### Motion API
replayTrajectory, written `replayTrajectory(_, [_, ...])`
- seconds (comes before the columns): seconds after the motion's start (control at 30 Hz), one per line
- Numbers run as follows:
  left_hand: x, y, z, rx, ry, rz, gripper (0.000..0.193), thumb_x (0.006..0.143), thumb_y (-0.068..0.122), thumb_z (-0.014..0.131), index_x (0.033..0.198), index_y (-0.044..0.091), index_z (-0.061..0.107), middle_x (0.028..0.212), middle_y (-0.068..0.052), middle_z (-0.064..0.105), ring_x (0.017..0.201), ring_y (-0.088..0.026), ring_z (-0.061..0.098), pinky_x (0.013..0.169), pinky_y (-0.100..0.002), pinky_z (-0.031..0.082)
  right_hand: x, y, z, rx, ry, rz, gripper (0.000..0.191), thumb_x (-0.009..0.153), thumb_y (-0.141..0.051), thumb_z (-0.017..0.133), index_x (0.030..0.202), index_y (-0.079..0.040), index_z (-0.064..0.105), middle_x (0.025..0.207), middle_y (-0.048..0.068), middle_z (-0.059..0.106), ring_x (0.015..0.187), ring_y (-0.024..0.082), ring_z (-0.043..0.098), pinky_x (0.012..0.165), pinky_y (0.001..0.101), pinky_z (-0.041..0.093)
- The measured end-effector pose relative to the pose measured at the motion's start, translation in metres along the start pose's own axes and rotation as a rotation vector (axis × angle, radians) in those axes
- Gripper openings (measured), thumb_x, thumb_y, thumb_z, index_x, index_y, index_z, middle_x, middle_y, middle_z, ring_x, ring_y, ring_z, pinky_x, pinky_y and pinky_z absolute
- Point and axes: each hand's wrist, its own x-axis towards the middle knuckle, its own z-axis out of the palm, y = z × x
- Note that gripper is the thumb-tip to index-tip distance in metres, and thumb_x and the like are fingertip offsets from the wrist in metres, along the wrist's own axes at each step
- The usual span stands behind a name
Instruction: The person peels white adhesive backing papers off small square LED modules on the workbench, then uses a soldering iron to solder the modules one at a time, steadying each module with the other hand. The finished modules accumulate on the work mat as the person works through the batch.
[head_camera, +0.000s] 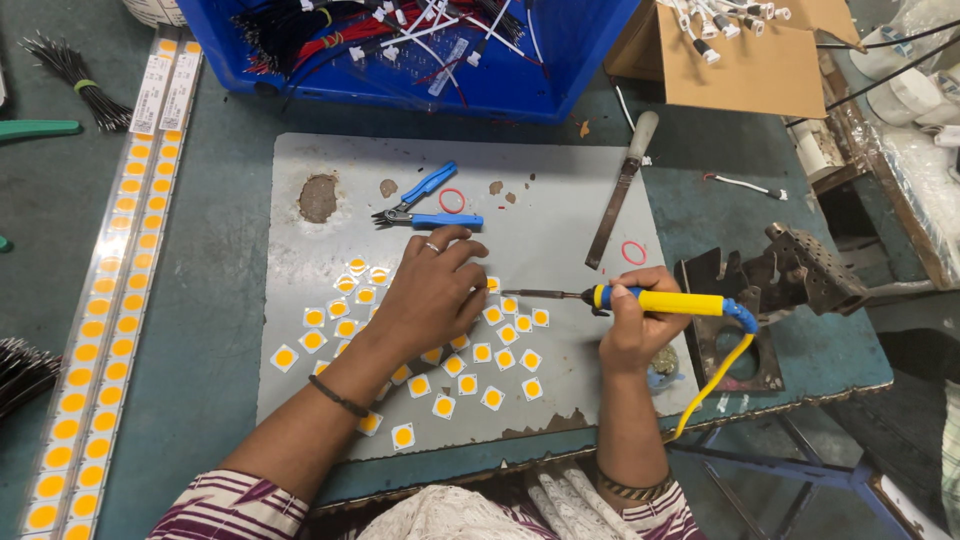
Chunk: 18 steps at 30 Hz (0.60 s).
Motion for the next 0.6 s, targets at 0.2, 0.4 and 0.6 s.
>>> replayTrajectory(0.2, [0.0006,0.0029,0.0026,-0.055,-0.025,0.046,0.011,0.083,0.016,0.071,0.086,0.005,0.073,0.121,-0.01,0.067,0.13,-0.033,0.052,0.102,-0.048,0.04,0.0006,0.0044,-0.0031,0.022,0.052,-0.004,0.007,0.079,-0.005,0.059,0.082,0.001,0.058,0.081,0.007,0.06,0.075,0.013,0.057,0.076,0.0266,0.049])
replayTrajectory(0.4, [0.0005,0.0025,0.0058,-0.052,-0.042,0.046,0.011,0.083,0.015,0.07,0.087,0.005,0.074,0.122,-0.01,0.068,0.13,-0.034,0.052,0.103,-0.049,0.04,0.0007,0.0049,-0.0029,0.004,0.031,-0.046,0.007,0.08,-0.004,0.059,0.083,0.002,0.057,0.082,0.008,0.059,0.077,0.013,0.055,0.077,0.0271,0.047])
replayTrajectory(0.6, [0.0004,0.0021,0.0075,-0.042,-0.042,0.041,0.01,0.084,0.015,0.072,0.085,0.005,0.074,0.121,-0.01,0.068,0.13,-0.033,0.052,0.102,-0.048,0.041,-0.0007,0.0025,-0.002,0.005,0.003,-0.021,0.008,0.081,-0.006,0.061,0.082,0.001,0.058,0.081,0.006,0.056,0.075,0.012,0.051,0.073,0.0263,0.044])
